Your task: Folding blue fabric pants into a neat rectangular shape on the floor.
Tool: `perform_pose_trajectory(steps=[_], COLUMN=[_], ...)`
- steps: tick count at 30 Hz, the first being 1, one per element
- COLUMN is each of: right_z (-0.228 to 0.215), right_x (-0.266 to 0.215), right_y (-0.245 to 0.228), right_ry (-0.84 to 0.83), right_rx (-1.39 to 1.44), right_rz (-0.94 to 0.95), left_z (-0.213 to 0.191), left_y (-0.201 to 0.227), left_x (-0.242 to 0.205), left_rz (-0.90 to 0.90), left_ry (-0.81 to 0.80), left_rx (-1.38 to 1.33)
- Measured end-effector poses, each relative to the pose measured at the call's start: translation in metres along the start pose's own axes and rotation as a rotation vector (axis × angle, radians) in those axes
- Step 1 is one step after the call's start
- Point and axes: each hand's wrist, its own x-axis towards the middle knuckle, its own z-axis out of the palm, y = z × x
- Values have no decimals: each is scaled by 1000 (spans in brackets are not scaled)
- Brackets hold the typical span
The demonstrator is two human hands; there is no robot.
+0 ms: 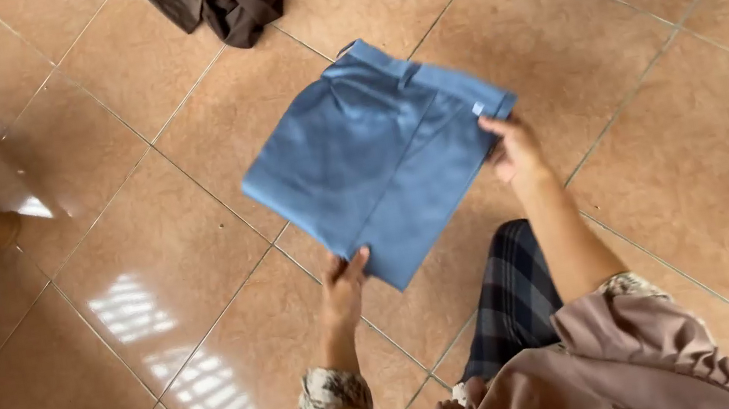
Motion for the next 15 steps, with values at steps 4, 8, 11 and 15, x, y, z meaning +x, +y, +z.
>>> perform_pose_trajectory(steps=[4,8,11,15], right_z=[-17,-64,-69,-63], right_x=[-13,11,12,7], right_y=[80,137,129,124], right_ry=[83,208,208,208], right_rx=[-151,-284,-308,-375], right_rz=[211,338,310,261], left_z=[-32,-75,-93,-104], left_y=[-81,-174,-218,-253], left_x=[-11,17,46,63], left_rz=[-188,-362,-338,-263], left_ry=[131,251,285,314], left_rx=[3,90,255,453])
